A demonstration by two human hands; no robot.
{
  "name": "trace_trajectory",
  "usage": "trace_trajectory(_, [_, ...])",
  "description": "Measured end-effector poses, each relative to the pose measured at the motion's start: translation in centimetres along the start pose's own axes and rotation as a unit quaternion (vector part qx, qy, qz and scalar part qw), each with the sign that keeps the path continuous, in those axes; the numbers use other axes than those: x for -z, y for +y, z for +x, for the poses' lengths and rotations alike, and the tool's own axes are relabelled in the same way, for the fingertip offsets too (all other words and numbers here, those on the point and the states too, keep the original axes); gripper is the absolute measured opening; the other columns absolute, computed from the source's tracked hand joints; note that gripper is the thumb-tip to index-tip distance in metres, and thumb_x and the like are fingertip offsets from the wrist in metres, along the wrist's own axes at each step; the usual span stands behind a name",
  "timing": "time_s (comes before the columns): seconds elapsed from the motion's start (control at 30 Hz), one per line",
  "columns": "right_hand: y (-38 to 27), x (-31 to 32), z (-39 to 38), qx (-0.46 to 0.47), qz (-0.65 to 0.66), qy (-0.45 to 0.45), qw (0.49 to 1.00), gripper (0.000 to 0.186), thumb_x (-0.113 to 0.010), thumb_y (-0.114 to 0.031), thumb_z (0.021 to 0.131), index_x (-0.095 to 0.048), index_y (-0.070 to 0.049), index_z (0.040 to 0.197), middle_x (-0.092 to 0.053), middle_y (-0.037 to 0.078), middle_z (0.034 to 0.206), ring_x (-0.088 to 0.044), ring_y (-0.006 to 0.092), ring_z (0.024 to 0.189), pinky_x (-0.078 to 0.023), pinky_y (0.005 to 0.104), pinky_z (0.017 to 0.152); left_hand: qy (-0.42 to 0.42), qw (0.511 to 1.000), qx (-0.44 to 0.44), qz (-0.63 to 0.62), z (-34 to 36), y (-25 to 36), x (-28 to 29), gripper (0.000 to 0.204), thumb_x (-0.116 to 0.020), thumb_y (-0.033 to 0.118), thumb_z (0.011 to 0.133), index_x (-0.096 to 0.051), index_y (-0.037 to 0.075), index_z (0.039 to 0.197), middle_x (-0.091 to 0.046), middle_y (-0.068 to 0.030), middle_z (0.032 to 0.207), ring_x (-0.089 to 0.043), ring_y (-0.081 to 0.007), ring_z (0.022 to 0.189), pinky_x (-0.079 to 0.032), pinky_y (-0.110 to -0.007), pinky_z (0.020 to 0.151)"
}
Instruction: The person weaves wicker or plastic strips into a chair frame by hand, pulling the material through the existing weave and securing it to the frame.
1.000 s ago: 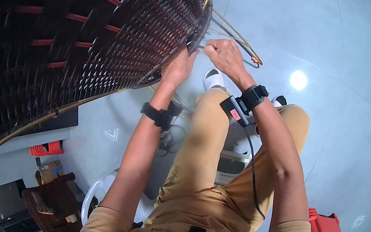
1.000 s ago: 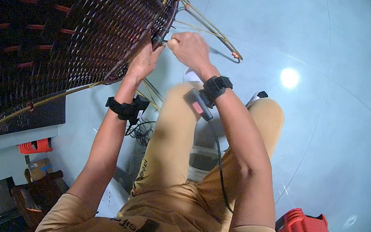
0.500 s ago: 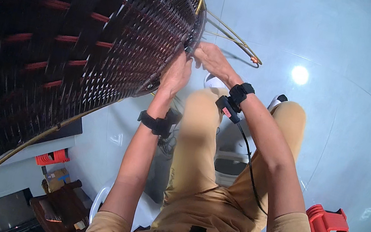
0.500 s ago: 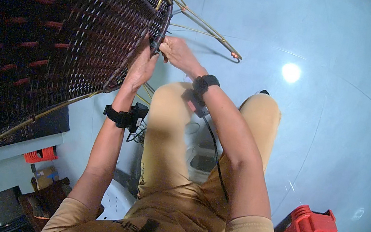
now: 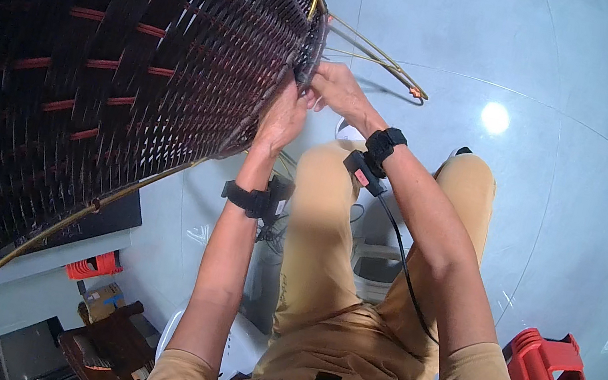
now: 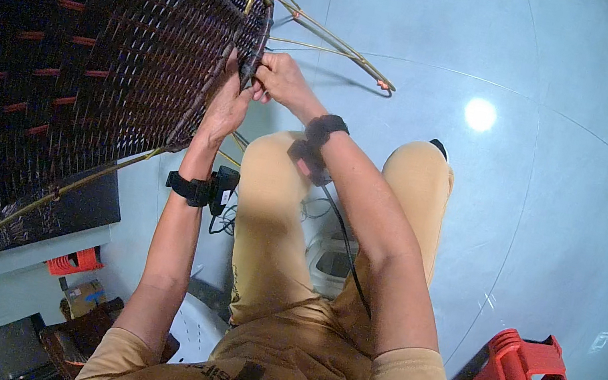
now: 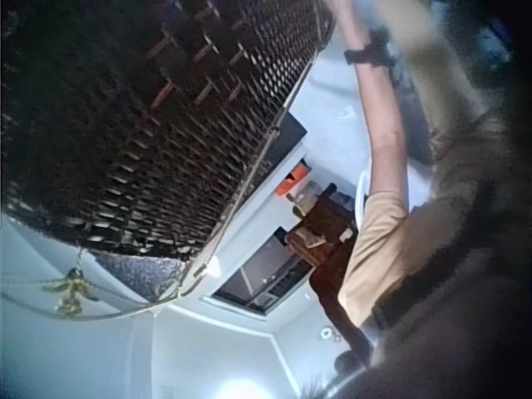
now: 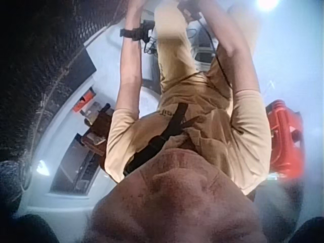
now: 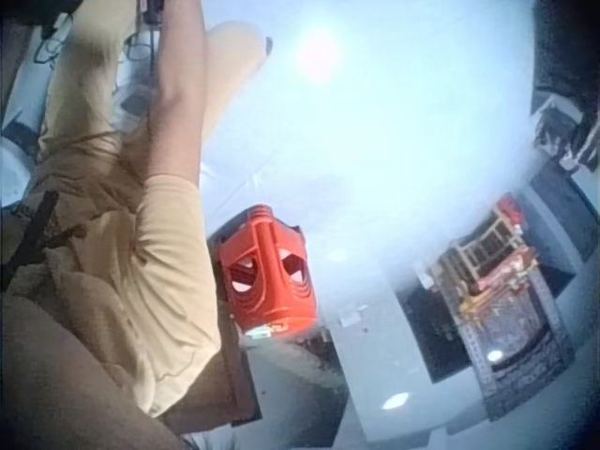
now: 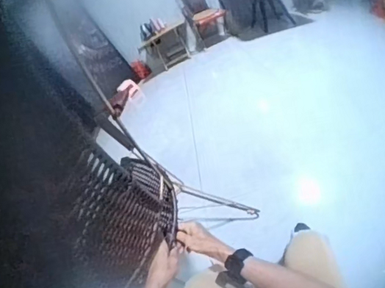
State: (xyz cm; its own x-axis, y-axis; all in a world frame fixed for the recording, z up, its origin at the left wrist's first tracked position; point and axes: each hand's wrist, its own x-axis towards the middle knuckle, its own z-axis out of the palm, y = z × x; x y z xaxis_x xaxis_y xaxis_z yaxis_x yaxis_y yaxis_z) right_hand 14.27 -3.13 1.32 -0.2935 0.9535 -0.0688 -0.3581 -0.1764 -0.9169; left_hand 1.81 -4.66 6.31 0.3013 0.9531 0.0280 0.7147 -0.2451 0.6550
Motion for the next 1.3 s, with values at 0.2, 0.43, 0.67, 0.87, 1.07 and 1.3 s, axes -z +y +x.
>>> trace_trajectory(0.2, [0.0, -0.6, 1.3, 0.021, 0.01, 0.038, 0.999, 0.016, -0.046, -0.003, 0.081, -0.06, 0.002, 0.077, -0.059, 0.007, 0.063, -0.054, 0.0108, 0.049, -0.045, 0.0234, 0.044, 0.03, 0.996, -0.018, 0.077, -0.3, -0.4, -0.7, 0.032, -0.041, -0.001, 0.075, -0.044, -0.004, 0.107, -0.056, -0.0189, 0.091, -0.055, -0.0317, 0.088, -0.04, -0.041, 0.081])
trace_trajectory(0.43, [0.2, 1.5, 0.7, -0.06, -0.05, 0.045, 0.996, 0.014, -0.051, -0.006, 0.081, -0.063, 0.002, 0.077, -0.06, 0.008, 0.061, -0.06, 0.0134, 0.052, -0.048, 0.0222, 0.044, -0.037, 0.989, 0.042, 0.134, -0.1, 0.6, 0.4, 0.043, -0.043, -0.001, 0.069, -0.042, -0.009, 0.112, -0.052, -0.029, 0.098, -0.052, -0.0418, 0.095, -0.036, -0.044, 0.088])
trace_trajectory(0.67, [-0.9, 3.9, -2.2, -0.05, -0.098, 0.119, 0.987, 0.015, -0.064, -0.015, 0.072, -0.065, 0.0, 0.07, -0.061, 0.006, 0.062, -0.059, 0.0116, 0.056, -0.047, 0.0223, 0.051, -0.012, 0.992, 0.039, 0.119, 0.1, 0.8, 0.3, 0.064, -0.049, 0.008, 0.068, -0.027, -0.005, 0.127, -0.036, -0.0283, 0.123, -0.034, -0.0395, 0.117, -0.023, -0.04, 0.101])
trace_trajectory(0.87, [-2.3, 4.4, -3.2, -0.026, -0.088, 0.131, 0.987, 0.015, -0.064, -0.015, 0.071, -0.064, 0.0, 0.071, -0.061, 0.006, 0.063, -0.06, 0.0123, 0.058, -0.048, 0.0235, 0.053, 0.006, 0.993, 0.038, 0.116, 0.2, 0.6, 0.2, 0.078, -0.056, 0.012, 0.064, -0.023, 0.0, 0.134, -0.031, -0.023, 0.132, -0.028, -0.0325, 0.125, -0.019, -0.036, 0.105])
trace_trajectory(1.07, [-3.8, 5.7, -4.5, -0.059, 0.056, 0.052, 0.995, 0.022, -0.063, -0.018, 0.077, -0.062, 0.001, 0.088, -0.061, 0.008, 0.077, -0.062, 0.0147, 0.068, -0.051, 0.0242, 0.06, 0.013, 0.994, -0.016, 0.109, 0.3, -0.2, 0.1, 0.081, -0.058, 0.018, 0.064, -0.022, 0.001, 0.135, -0.031, -0.0249, 0.133, -0.027, -0.0365, 0.126, -0.021, -0.039, 0.105])
trace_trajectory(1.3, [-4.9, 7.1, -6.2, -0.079, -0.112, 0.067, 0.988, 0.019, -0.062, -0.018, 0.076, -0.065, 0.0, 0.082, -0.062, 0.008, 0.07, -0.063, 0.016, 0.07, -0.052, 0.0276, 0.063, 0.014, 0.99, 0.005, 0.139, 0.3, -0.2, 0.5, 0.083, -0.058, 0.019, 0.063, -0.022, 0.003, 0.136, -0.031, -0.0252, 0.134, -0.027, -0.037, 0.126, -0.021, -0.039, 0.105])
